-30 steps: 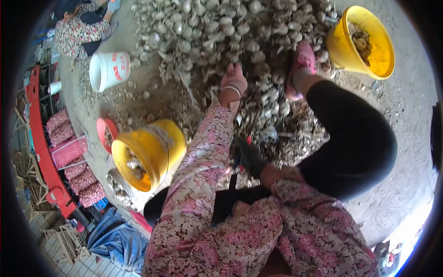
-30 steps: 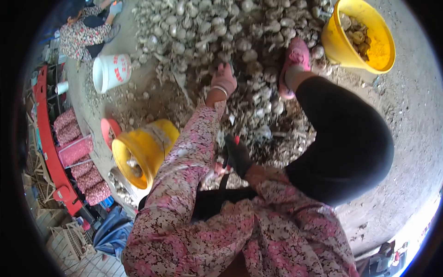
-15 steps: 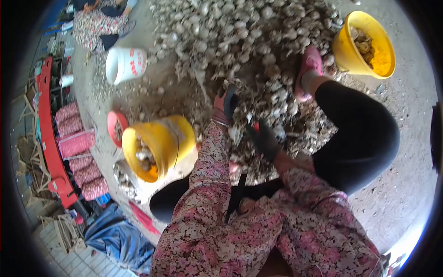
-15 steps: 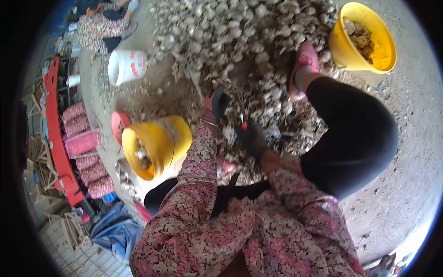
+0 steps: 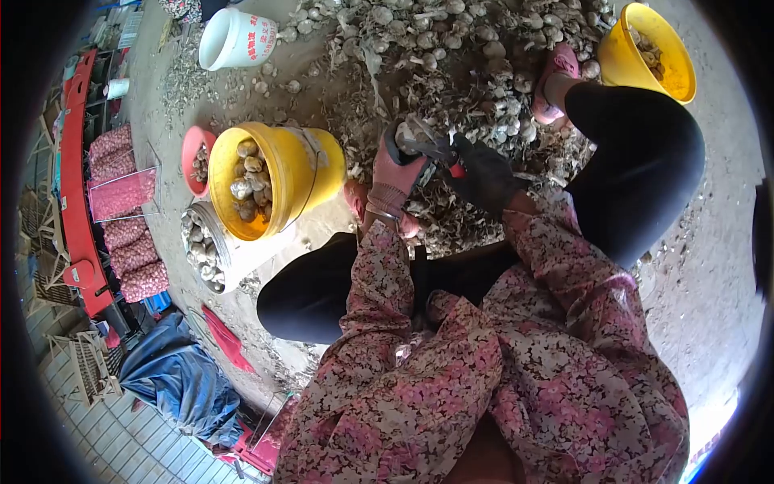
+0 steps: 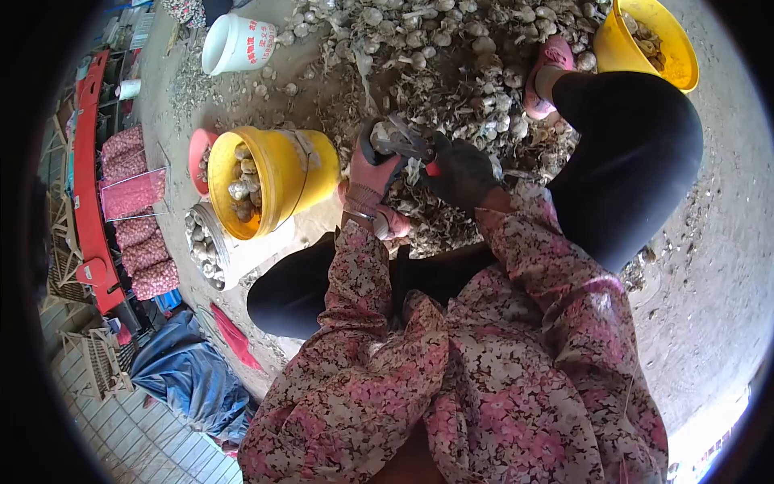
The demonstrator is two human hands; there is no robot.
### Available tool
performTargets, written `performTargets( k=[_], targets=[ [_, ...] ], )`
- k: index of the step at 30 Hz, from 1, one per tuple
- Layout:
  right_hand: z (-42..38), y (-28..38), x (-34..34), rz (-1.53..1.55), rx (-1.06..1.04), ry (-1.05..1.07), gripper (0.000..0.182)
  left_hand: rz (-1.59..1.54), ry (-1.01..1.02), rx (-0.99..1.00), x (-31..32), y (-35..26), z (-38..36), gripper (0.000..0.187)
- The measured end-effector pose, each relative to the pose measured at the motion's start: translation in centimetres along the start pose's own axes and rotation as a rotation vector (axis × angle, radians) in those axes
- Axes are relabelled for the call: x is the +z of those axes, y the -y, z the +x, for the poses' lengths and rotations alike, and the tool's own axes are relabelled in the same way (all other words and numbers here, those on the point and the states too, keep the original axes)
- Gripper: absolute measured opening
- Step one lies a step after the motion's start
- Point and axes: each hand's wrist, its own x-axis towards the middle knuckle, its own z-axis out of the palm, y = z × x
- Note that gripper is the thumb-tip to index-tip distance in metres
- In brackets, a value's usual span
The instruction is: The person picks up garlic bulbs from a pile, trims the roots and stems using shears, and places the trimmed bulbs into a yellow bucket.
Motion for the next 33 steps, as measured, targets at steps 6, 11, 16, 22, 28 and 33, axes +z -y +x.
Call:
performTargets(
  k=[6,11,16,22,28,33],
  targets=[
    [-0.4,-1.5,1.9,0.008,0.042,0.212,0.034,-0.211,0.036,-0.102,1.0,2.9,-2.1,0.069],
    [0.7,-2.7,3.2,0.053,0.052,0.198,0.027,-0.407,0.014,-0.196,2.4,6.6,-1.5,0.05],
    [2.0,-3.9,5.5,0.112,0.058,0.159,0.026,-0.87,0.093,-0.461,2.0,1.0,-1.7,0.033],
    [-0.8,-3.0,5.9,0.598,0.348,0.257,0.037,-1.723,0.101,-0.071,0.0,2.7,-0.9,0.019],
    [-1.7,0.8,1.8,0.628,0.159,0.276,0.048,-1.469,-0.123,-0.173,0.4,0.2,-3.0,0.028],
    [-1.1,0.3,1.0,0.594,0.083,0.319,0.036,-1.048,0.134,-0.088,-0.3,1.3,-3.6,0.027]
  ],
)
